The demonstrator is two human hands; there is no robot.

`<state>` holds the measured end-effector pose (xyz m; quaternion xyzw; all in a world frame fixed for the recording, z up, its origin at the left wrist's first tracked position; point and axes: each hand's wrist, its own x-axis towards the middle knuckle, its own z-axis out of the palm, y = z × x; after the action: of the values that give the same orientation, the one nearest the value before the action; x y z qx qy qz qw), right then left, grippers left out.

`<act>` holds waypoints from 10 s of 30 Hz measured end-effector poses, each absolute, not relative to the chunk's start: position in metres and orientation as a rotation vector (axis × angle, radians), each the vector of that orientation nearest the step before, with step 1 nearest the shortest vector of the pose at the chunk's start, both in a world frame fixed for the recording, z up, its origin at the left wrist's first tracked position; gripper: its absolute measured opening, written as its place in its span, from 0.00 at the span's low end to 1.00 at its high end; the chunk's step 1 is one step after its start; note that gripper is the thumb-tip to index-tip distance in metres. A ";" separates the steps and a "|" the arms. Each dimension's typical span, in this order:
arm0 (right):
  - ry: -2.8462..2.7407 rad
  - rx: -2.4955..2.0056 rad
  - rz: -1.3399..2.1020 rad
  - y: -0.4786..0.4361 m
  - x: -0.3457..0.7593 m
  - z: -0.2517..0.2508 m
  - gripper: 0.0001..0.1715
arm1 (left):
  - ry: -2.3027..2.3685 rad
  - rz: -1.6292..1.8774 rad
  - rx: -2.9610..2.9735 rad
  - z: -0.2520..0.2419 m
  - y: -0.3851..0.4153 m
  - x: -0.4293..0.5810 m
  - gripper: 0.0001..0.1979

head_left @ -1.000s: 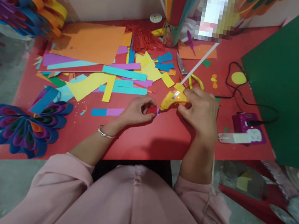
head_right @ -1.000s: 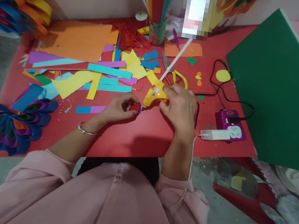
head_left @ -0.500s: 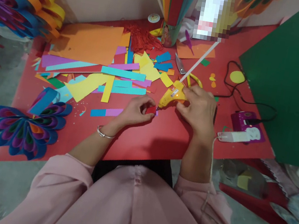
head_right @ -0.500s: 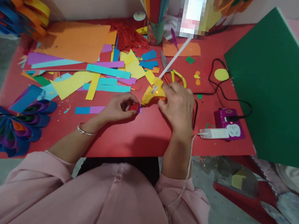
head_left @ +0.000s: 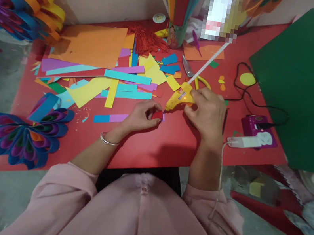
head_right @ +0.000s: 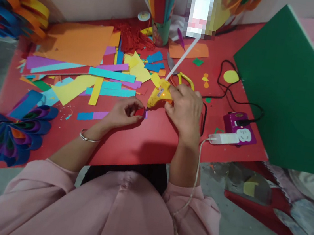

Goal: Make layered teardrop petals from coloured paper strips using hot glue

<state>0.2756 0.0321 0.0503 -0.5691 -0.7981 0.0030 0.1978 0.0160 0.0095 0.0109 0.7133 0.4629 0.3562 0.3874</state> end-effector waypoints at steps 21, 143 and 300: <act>-2.239 -1.602 -0.016 0.030 0.278 0.054 0.26 | 1.174 0.902 1.824 0.013 0.010 0.017 0.11; -0.956 -1.372 1.893 0.030 0.246 0.058 0.04 | 1.076 0.931 2.156 0.001 0.012 0.014 0.04; -1.891 -1.465 0.474 -0.057 0.235 0.007 0.18 | 1.103 1.056 2.138 -0.003 0.010 0.021 0.14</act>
<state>0.2347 -0.0567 0.0071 -0.5639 -0.7281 0.1825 0.3444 0.0213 0.0098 -0.0026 0.7871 0.4059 0.3886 0.2542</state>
